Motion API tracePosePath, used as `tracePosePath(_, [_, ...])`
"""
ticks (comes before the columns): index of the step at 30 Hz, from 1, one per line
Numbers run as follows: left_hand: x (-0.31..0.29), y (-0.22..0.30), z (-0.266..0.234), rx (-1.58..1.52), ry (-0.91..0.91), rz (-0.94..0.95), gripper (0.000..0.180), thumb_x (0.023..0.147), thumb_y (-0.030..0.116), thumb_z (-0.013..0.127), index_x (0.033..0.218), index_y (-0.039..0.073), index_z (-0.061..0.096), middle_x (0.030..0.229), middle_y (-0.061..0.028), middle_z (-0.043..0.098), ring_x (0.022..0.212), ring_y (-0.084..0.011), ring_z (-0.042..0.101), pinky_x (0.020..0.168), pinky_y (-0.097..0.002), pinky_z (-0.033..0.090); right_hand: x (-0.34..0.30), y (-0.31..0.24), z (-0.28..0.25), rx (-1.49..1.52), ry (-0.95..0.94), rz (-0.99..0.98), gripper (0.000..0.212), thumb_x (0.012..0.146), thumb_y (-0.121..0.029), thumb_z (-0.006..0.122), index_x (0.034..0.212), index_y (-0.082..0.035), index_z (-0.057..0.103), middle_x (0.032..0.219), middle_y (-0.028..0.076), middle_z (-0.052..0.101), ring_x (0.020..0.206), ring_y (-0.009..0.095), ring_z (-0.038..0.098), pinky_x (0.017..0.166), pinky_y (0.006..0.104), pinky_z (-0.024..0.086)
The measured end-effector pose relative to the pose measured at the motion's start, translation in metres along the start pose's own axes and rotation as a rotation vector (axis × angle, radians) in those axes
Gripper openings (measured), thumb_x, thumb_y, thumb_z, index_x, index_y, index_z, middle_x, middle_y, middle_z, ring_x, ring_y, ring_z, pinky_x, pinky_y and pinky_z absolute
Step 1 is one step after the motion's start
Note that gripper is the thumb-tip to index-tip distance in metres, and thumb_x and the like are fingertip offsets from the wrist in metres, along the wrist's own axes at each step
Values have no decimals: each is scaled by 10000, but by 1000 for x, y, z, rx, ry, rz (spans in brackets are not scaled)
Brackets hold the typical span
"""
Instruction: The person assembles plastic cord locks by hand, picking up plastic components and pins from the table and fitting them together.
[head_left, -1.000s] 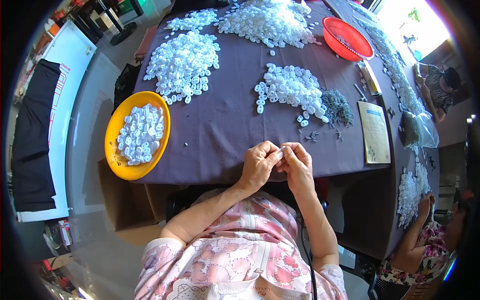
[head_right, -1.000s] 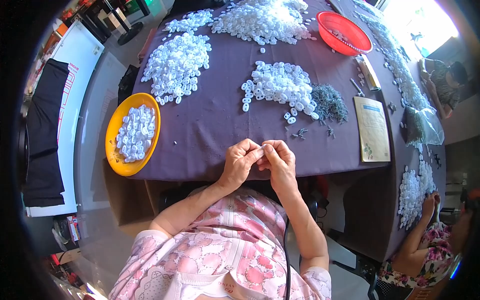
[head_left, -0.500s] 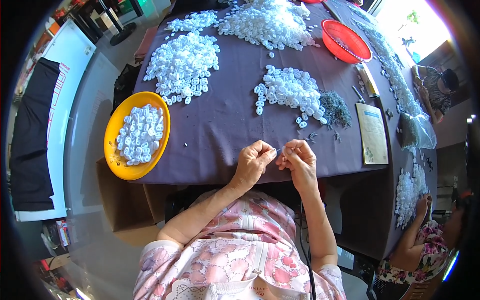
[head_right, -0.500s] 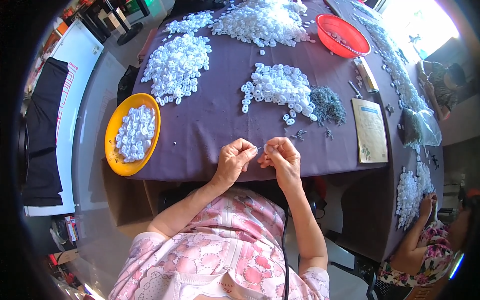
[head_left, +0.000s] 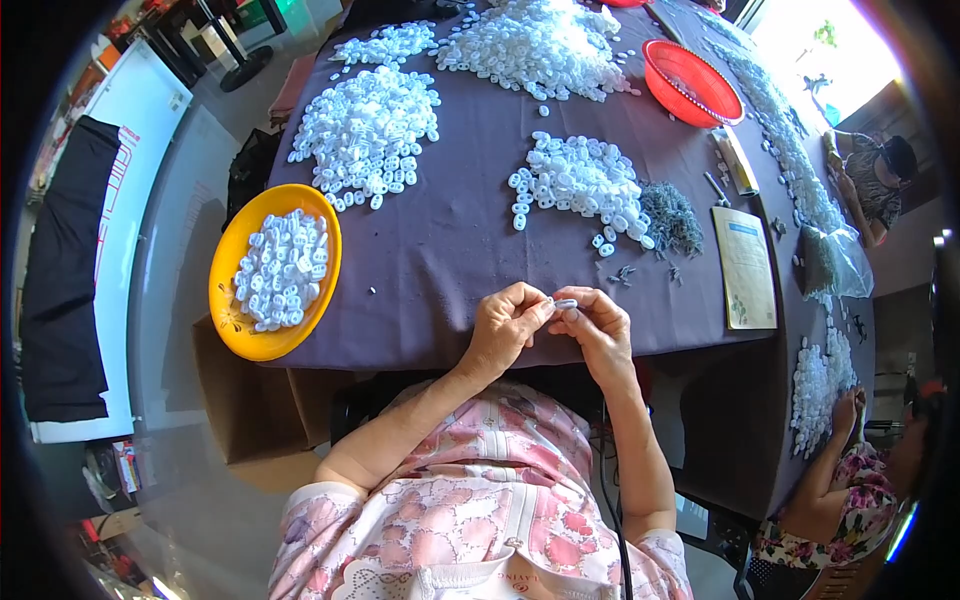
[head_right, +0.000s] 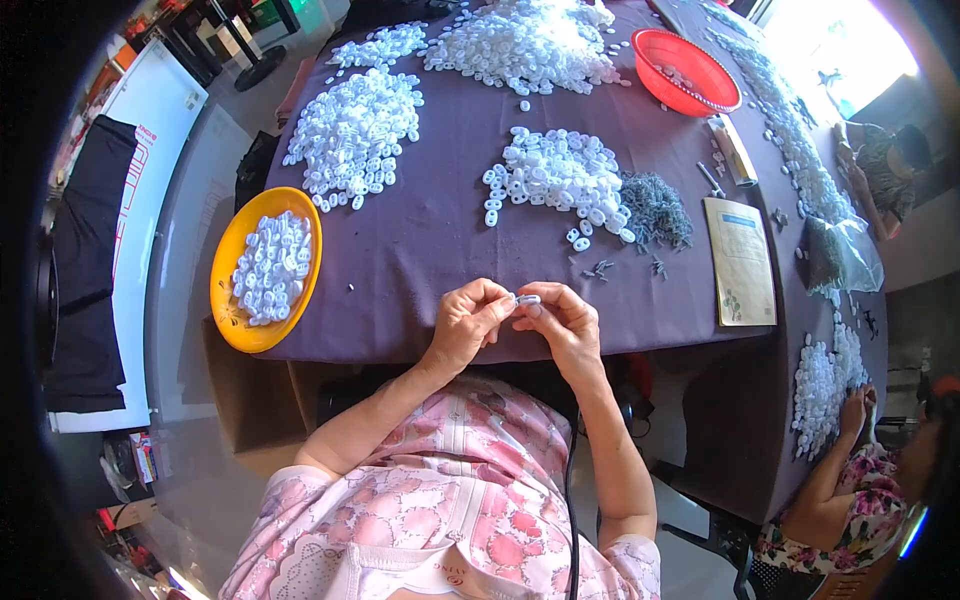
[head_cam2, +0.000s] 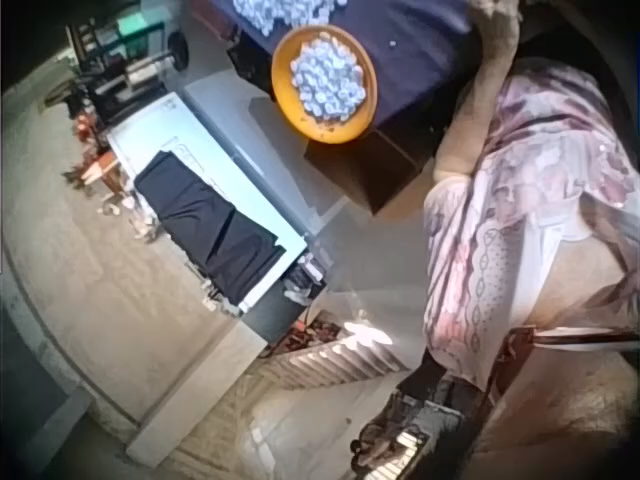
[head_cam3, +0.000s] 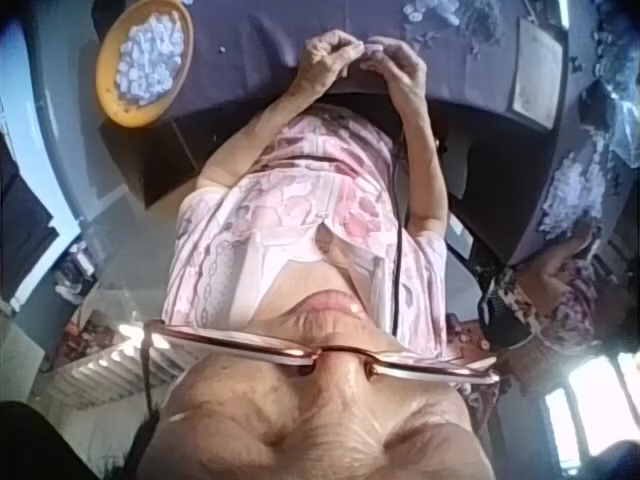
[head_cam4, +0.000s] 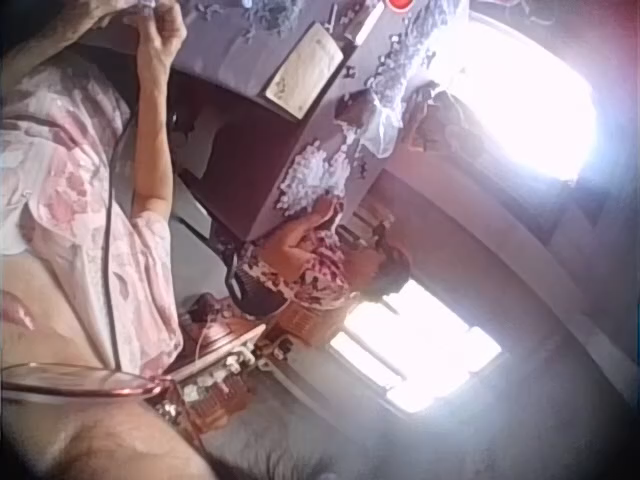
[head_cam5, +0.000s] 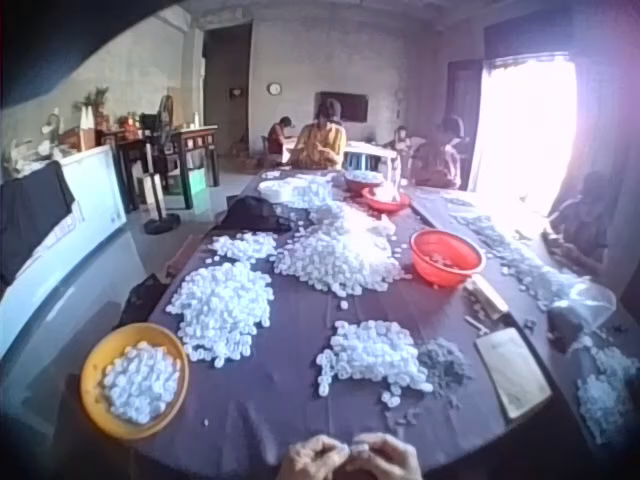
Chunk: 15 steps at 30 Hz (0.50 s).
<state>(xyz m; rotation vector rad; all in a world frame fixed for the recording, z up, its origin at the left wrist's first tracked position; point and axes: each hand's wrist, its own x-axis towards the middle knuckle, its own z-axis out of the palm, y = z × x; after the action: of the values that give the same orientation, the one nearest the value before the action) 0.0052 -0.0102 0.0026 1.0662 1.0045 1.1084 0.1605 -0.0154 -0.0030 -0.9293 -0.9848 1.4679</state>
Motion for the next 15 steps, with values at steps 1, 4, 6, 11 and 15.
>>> tracePosePath(1, [0,0,0,-2,-1,5,110,882,156,605,839,57,622,622,41,547,473,-9,452,410,-163,341,0,-1,-1,0,0,0,164,900,8,542,1055,24,593,890,77,646,772,143,652,686,260,551])
tracePosePath(4, [-1,0,0,8,-7,13,106,880,152,608,837,56,620,631,42,548,480,-9,452,417,-164,345,-2,-3,-3,-45,-20,28,146,910,-16,535,1038,17,596,880,80,646,743,140,648,647,255,543])
tracePosePath(6, [-1,0,0,20,-11,15,106,880,151,609,835,55,618,635,43,548,484,-10,452,421,-165,349,-2,-5,-1,-8,28,40,141,918,-59,540,1025,16,592,871,85,638,720,140,643,617,262,540])
tracePosePath(11, [0,-2,-1,16,-20,19,83,871,96,601,813,38,615,657,22,569,518,-29,467,453,-190,387,-2,-11,2,21,9,89,132,926,-97,536,976,19,574,838,78,618,709,149,641,596,273,541])
tracePosePath(15, [-1,4,0,44,-18,18,82,871,91,600,808,40,612,660,21,574,529,-27,474,458,-191,394,-2,-14,6,23,6,104,122,929,-100,528,927,18,557,819,73,613,712,157,642,590,274,542])
